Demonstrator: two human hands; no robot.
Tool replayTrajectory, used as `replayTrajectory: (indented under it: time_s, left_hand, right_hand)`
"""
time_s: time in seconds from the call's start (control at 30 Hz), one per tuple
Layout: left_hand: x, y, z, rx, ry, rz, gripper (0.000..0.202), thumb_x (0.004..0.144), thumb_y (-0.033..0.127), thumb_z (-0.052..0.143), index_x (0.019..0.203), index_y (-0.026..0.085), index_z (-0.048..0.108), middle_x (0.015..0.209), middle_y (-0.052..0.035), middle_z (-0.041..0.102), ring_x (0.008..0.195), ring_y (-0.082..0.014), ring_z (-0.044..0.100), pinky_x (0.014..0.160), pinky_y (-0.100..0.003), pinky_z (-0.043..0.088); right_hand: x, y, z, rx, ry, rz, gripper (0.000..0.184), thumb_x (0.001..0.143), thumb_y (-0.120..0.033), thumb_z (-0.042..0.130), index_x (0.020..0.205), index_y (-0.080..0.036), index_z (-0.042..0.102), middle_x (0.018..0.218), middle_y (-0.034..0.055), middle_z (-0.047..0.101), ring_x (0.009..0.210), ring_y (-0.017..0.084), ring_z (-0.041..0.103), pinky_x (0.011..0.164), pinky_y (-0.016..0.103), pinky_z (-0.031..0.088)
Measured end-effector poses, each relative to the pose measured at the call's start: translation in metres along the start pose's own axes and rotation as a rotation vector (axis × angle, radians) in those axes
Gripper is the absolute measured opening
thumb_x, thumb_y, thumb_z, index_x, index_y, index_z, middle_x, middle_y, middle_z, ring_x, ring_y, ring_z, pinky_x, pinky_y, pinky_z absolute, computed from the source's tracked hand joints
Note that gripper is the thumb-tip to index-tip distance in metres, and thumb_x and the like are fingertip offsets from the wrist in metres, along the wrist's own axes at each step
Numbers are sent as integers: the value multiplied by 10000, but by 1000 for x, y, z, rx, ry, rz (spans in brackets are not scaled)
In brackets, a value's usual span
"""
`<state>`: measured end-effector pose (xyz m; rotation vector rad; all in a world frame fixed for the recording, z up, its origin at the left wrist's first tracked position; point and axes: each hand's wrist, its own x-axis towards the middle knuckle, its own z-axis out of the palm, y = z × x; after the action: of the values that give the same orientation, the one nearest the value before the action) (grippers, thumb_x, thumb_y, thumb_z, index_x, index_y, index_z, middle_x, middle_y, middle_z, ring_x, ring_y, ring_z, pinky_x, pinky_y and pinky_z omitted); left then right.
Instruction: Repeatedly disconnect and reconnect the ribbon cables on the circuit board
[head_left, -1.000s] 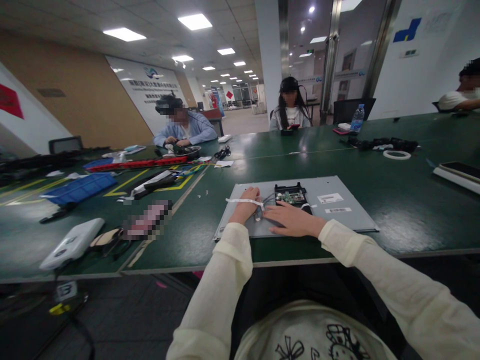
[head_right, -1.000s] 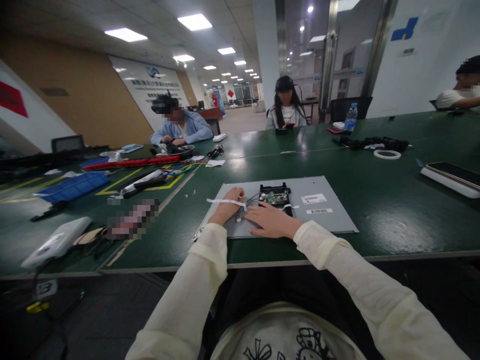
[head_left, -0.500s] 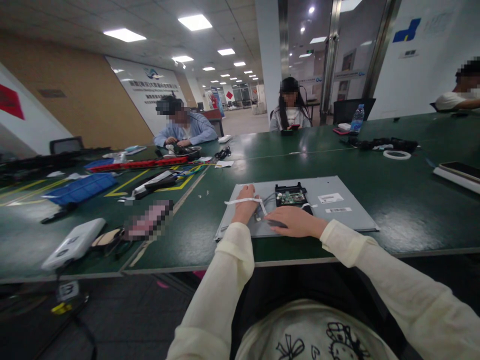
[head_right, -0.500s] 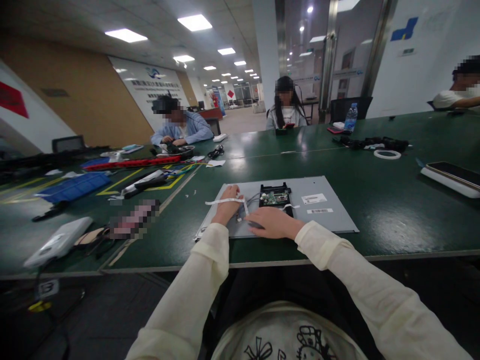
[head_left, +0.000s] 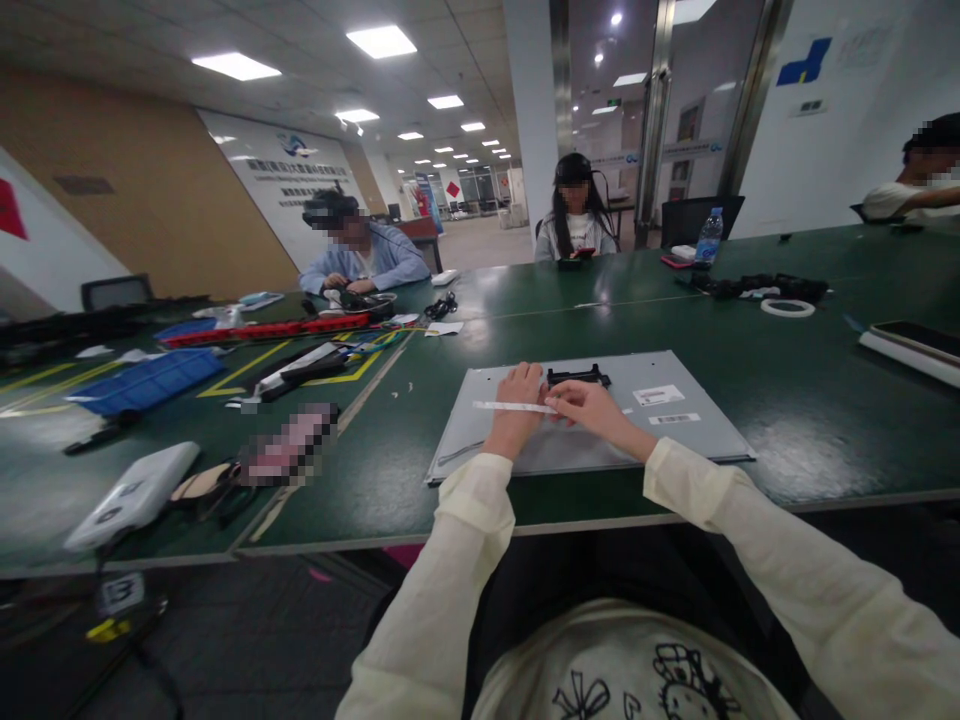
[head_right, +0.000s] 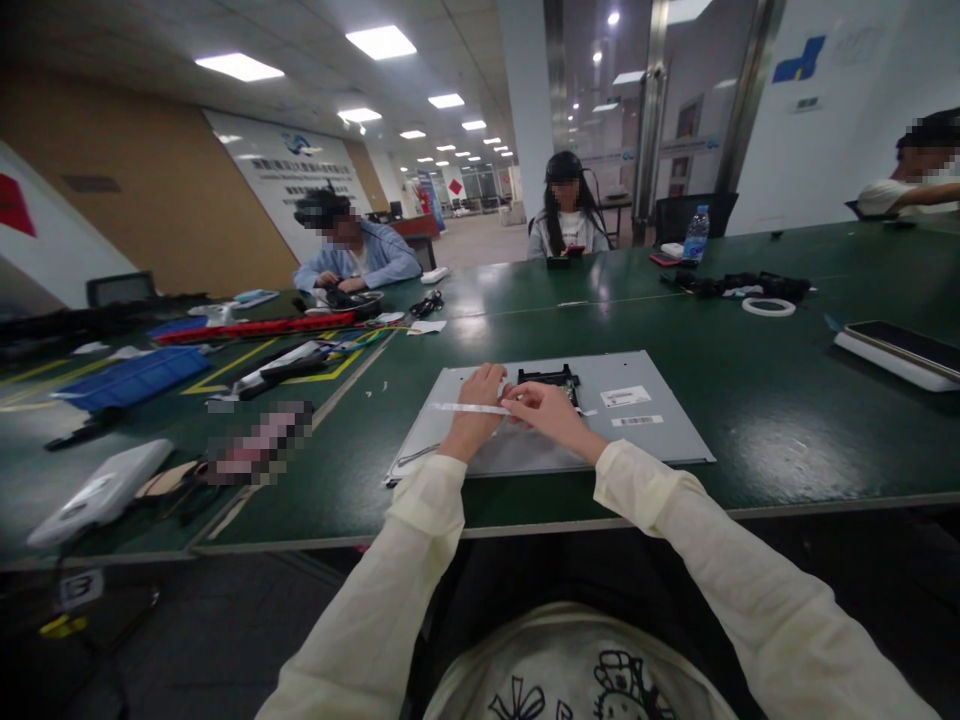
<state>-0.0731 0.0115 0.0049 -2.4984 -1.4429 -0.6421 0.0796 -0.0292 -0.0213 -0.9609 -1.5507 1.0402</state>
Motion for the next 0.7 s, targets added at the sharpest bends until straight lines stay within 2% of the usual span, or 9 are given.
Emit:
replayTrajectory:
  time_s: [0.17,0.3,0.4,0.5,0.6,0.7]
  left_hand:
    - [-2,0,-2,57,-22,-5,146,936,209,461,1053,184,545,1092,-108,588,1042,-257,552,849,-350,420]
    - [-4,-3,-1,84,-10,-32,156,921,198,483,1056,176,558,1090,-127,594,1056,-282,544,860,-382,409]
    - [-6,-7,0,104,2,-52,161,913,190,486,1046,170,575,1089,-138,601,1064,-294,541,877,-402,403]
    - [-7,-12,-2,130,22,-99,177,913,186,477,1059,177,577,1089,-131,606,1070,-289,538,873,-396,405]
    - [-7,-14,-6,121,65,-152,187,912,179,468,1068,180,572,1073,-122,605,1066,-286,537,862,-393,406]
    - [-5,-12,-9,89,97,-162,214,917,165,447,1094,172,566,1085,-126,603,1068,-292,536,858,-398,407]
  right_hand:
    - [-5,-5,2,25,-105,-11,329,751,-466,723,883,-176,640,683,11,678,649,163,674,573,261,550]
    - [-3,-12,-5,83,-75,-3,332,705,-452,756,868,-183,651,667,7,671,628,153,659,591,263,546]
    - [3,-19,-24,137,11,25,335,679,-449,771,857,-186,665,702,15,679,646,149,658,634,276,554]
    - [12,-21,-51,181,189,29,331,658,-438,787,830,-184,664,728,12,672,660,135,647,671,277,557]
    - [17,-12,-79,210,350,59,299,657,-393,793,823,-183,659,752,9,668,700,126,646,702,261,555]
    - [19,5,-96,216,396,132,261,659,-344,795,817,-183,664,787,22,678,736,131,655,710,255,557]
